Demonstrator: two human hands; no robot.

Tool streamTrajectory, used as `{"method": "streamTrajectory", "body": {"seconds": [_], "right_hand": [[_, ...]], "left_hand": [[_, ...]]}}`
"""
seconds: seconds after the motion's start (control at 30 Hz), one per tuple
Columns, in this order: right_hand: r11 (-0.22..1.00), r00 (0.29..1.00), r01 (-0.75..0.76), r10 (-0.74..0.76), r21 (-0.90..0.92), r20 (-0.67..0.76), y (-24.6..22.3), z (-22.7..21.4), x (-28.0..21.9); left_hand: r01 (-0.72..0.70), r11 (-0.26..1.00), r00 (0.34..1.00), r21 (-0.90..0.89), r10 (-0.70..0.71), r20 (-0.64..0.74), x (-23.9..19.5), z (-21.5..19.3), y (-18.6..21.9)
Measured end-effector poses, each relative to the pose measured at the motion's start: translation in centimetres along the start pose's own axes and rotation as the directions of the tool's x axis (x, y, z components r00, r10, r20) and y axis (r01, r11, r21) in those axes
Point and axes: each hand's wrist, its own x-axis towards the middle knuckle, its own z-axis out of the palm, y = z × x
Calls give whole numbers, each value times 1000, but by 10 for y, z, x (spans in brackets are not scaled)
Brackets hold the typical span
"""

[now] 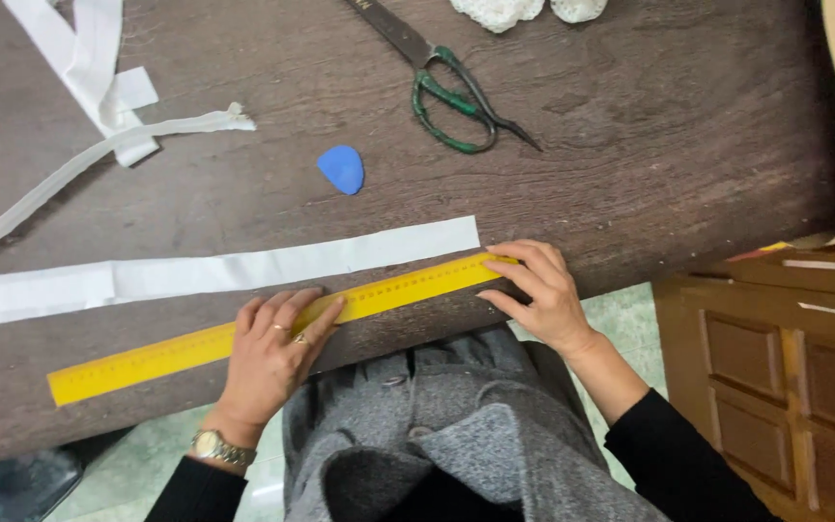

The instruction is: The person measures a white fabric strip using a yellow ruler and marks it with a blue tailor's chalk. The person repeatedly aligns the ruler along the strip and makes marks at various intervals. Scissors and other fabric pieces are visible on the table but not used.

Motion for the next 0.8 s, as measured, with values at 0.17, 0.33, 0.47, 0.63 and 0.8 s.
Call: {"method": "streamTrajectory", "body": {"seconds": [0.17, 0.33, 0.47, 0.63, 0.8], "right_hand": [[1000, 1000, -1, 1, -7, -6, 10, 1, 0], [1000, 1000, -11, 11, 18, -11, 19, 3, 0], [1000, 1000, -16, 16, 8, 5, 21, 3, 1], [1000, 1000, -23, 24, 12, -12, 21, 4, 2], [999, 999, -38, 38, 18, -9, 22, 4, 3]], "left_hand": [[-6, 1000, 999, -21, 5, -50, 4, 9, 4], [8, 1000, 998, -1, -8, -66, 4, 16, 0], [36, 999, 997, -9, -36, -73, 4, 20, -2], [58, 998, 995, -27, -60, -83, 6, 18, 0], [64, 998, 994, -16, -66, -84, 9, 16, 0]]}}
